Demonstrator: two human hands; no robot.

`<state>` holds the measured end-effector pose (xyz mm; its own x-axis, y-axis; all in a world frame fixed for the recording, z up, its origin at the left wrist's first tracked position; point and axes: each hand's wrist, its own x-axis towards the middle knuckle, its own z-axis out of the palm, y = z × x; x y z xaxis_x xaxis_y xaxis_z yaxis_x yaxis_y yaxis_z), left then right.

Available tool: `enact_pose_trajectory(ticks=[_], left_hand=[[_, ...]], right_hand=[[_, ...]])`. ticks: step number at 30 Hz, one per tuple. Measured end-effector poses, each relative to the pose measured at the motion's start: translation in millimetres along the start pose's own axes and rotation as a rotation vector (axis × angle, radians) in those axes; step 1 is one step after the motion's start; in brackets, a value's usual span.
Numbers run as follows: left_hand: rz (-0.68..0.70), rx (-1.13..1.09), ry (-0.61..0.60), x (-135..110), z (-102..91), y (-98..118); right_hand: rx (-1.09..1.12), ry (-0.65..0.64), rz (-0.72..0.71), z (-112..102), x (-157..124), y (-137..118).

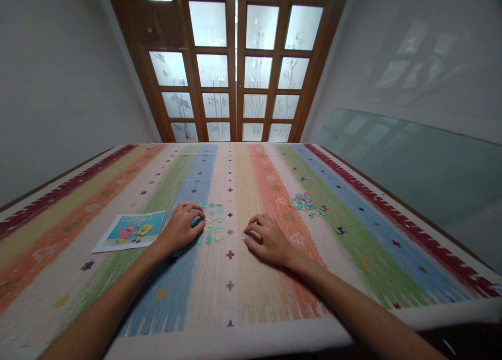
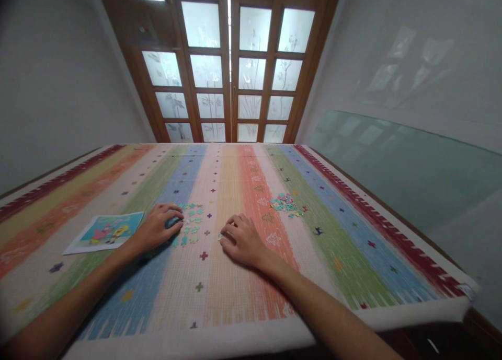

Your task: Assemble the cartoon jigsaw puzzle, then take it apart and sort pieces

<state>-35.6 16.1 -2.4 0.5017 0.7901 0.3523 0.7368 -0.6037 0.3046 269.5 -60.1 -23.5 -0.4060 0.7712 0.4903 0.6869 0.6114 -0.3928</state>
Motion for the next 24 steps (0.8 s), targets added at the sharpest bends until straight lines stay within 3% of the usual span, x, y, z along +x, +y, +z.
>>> enact_pose_trajectory(ticks=[10,15,24], left_hand=[[-0.018,-0.193,0.028,2,-8.3,13],[-0.043,-0.367,0.006,0,-9.0,37],[-0.034,-0.613,-0.048,-11,13.5,88]], right_hand=[[0.003,0.055,-0.017,0,1,-2],[0.059,0.116,-0.091,0,3,-6],[0.116,0.171,-0.286,-2,4,-16]])
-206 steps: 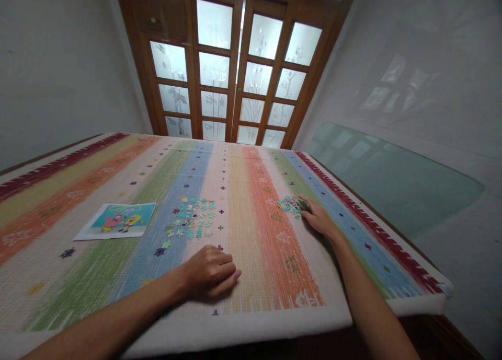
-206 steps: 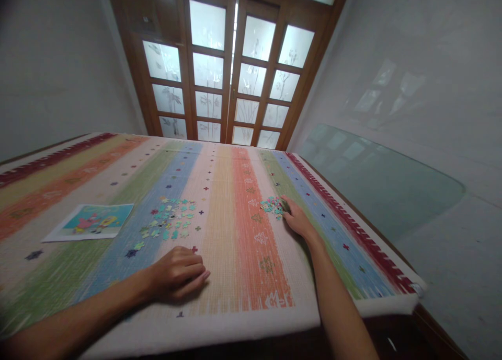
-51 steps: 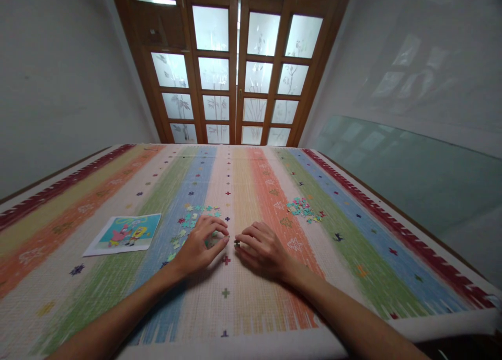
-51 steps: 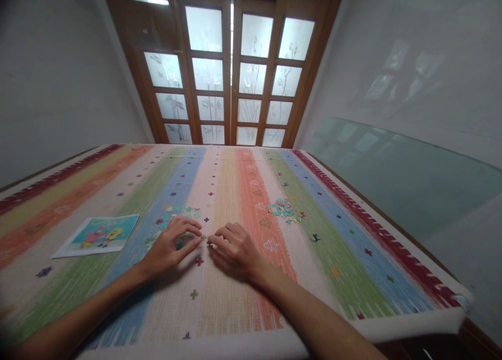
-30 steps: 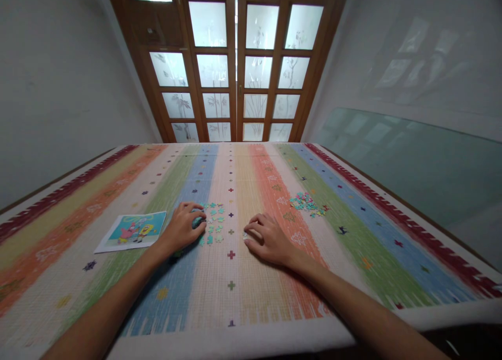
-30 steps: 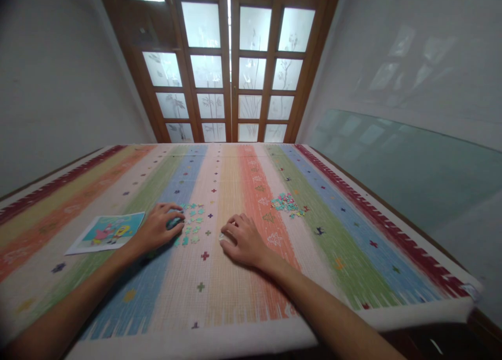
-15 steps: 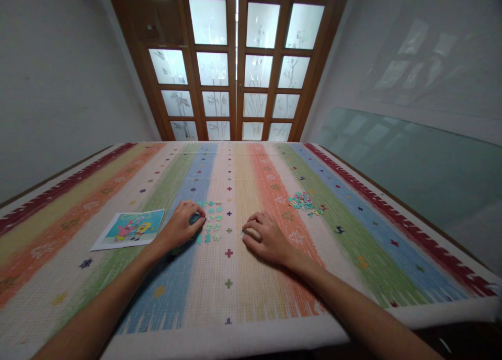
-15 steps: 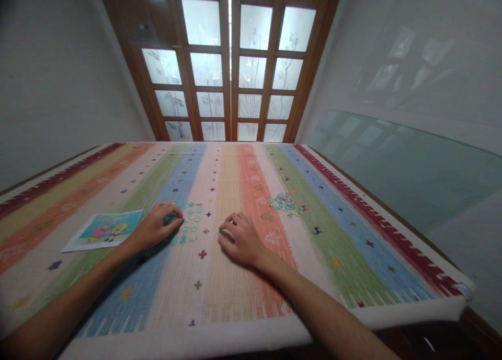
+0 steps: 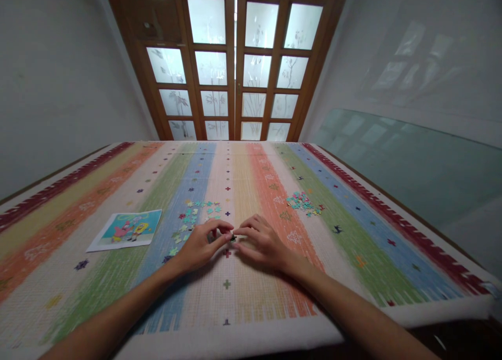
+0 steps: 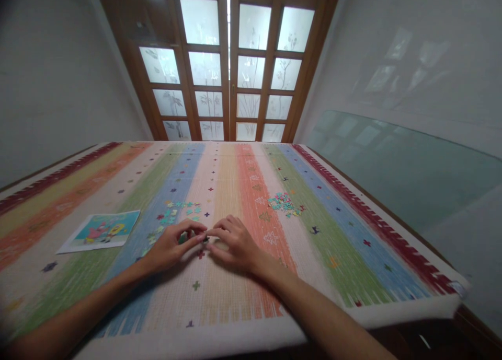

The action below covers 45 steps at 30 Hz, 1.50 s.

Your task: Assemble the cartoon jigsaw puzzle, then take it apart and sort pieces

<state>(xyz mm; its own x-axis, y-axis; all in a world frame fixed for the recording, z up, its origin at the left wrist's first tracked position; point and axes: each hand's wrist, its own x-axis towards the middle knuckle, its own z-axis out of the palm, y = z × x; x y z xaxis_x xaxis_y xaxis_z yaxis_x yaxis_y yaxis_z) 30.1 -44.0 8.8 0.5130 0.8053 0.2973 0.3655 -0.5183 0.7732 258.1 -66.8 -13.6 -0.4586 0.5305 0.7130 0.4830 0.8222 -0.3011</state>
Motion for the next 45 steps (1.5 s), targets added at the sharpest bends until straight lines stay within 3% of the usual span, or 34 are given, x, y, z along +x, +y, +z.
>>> enact_pose_trajectory(ticks=[8,12,15,18,23,45], left_hand=[[-0.026,-0.071,-0.033,-5,10.3,6],[0.154,0.155,0.026,-9,9.1,0],[0.315,0.295,-0.044,-11,9.7,-2],[0.393,0.393,-0.111,-13,12.0,-3],[0.417,0.455,-0.149,-16,14.9,-7],[0.405,0.461,-0.184,-15,14.5,-6]], right_hand=[[-0.020,-0.045,0.009,-7,3,1],[-0.076,-0.053,0.123,-16,1,9],[-0.105,-0.086,0.169,-20,-2,15],[-0.120,-0.145,0.173,-20,-3,19],[-0.124,-0.211,0.184,-19,-4,19],[-0.114,-0.203,0.150,-16,-5,19]])
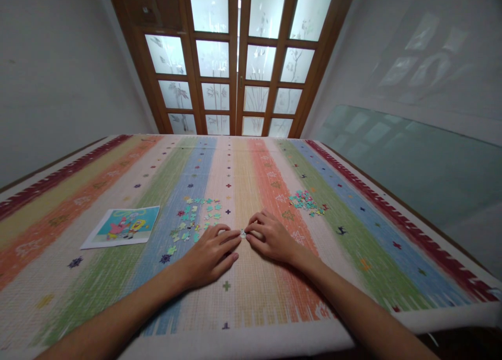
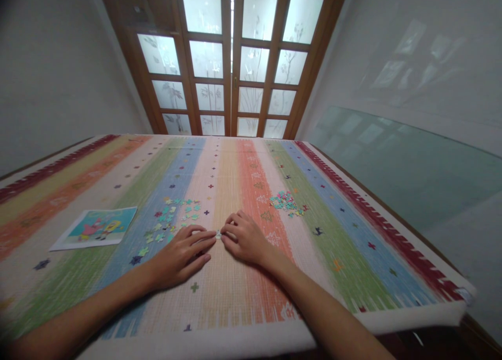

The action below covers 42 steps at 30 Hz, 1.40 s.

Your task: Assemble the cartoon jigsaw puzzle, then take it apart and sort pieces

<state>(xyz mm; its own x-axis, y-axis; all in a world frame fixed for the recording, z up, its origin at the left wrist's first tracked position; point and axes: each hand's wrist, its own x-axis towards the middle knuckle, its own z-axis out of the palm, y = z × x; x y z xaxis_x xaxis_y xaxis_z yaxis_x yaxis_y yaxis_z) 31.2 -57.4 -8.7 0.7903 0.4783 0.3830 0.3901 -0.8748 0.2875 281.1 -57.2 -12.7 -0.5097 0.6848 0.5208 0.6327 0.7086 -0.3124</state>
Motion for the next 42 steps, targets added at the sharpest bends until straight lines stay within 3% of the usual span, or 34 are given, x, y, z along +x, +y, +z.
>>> enact_pose_trajectory(ticks=[14,17,20,24,27,38,42], left_hand=[[0.049,0.013,0.001,3,-10.8,-2],[0.054,0.042,0.017,1,-27.5,-19],[-0.033,0.085,0.013,-7,-51.1,-46],[-0.158,0.112,-0.060,-20,-76.1,-78],[-0.187,0.108,-0.120,-27,-83.1,-90],[-0.207,0.106,-0.215,-27,-86.2,-89],[-0.202,0.078,-0.192,-24,-88.5,-87]], right_hand=[[-0.004,-0.003,-0.057,-2,1,-6],[-0.005,0.006,-0.057,-1,1,-6],[0.003,0.008,-0.059,0,1,-6],[0.007,0.019,-0.056,0,1,-6],[0.007,0.032,-0.064,0,2,-8],[0.019,0.083,-0.094,2,1,-6],[0.015,0.052,-0.087,2,0,-6]])
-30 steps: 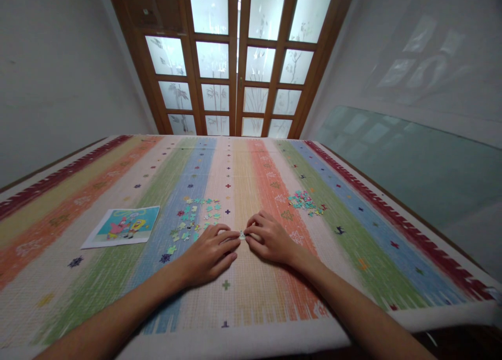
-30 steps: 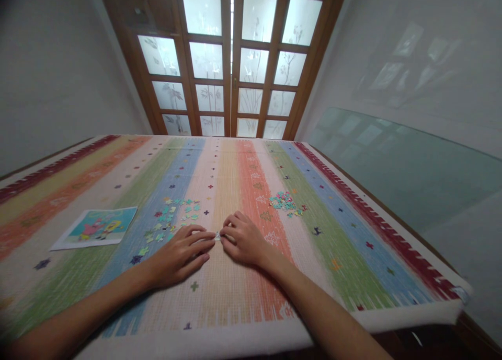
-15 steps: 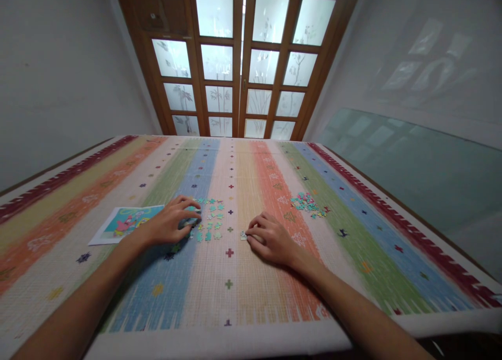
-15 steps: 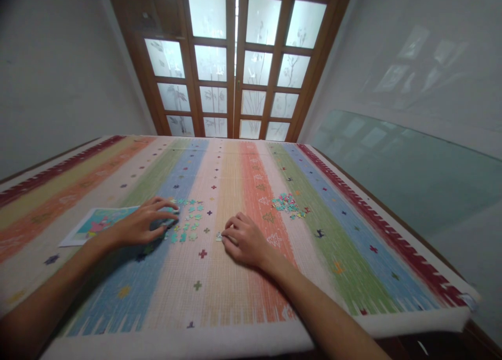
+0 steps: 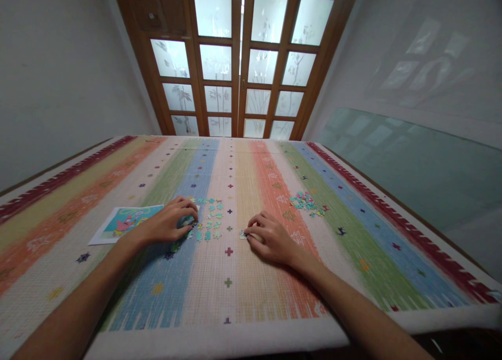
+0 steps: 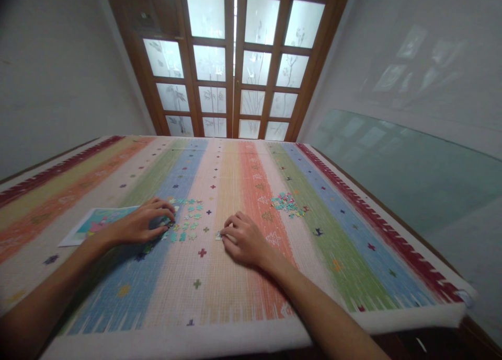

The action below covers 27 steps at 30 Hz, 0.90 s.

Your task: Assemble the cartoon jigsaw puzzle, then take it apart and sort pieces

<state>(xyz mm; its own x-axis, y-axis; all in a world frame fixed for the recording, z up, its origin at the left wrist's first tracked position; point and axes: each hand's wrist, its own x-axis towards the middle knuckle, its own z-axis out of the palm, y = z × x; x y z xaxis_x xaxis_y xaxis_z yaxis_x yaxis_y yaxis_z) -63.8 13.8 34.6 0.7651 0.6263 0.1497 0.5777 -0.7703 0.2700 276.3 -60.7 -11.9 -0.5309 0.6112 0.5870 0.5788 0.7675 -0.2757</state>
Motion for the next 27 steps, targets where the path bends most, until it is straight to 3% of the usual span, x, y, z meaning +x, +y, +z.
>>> enact_pose_trajectory(ticks=[6,11,16,19,23,27], left_hand=[[-0.023,-0.118,0.012,1,-5.6,4],[-0.046,-0.274,0.073,6,-6.4,24],[-0.014,-0.440,0.194,17,16.0,57],[0.017,-0.500,0.214,22,35.8,76],[-0.001,-0.626,0.273,27,56.4,97],[-0.026,-0.649,0.335,29,64.5,106]], right_hand=[[-0.010,-0.055,0.018,1,0,0],[-0.009,-0.075,0.033,3,1,-1],[0.032,-0.022,0.055,2,2,-4],[0.197,0.035,0.111,0,4,-9],[0.498,-0.020,0.253,-2,5,-19],[0.652,-0.084,0.359,-2,6,-23]])
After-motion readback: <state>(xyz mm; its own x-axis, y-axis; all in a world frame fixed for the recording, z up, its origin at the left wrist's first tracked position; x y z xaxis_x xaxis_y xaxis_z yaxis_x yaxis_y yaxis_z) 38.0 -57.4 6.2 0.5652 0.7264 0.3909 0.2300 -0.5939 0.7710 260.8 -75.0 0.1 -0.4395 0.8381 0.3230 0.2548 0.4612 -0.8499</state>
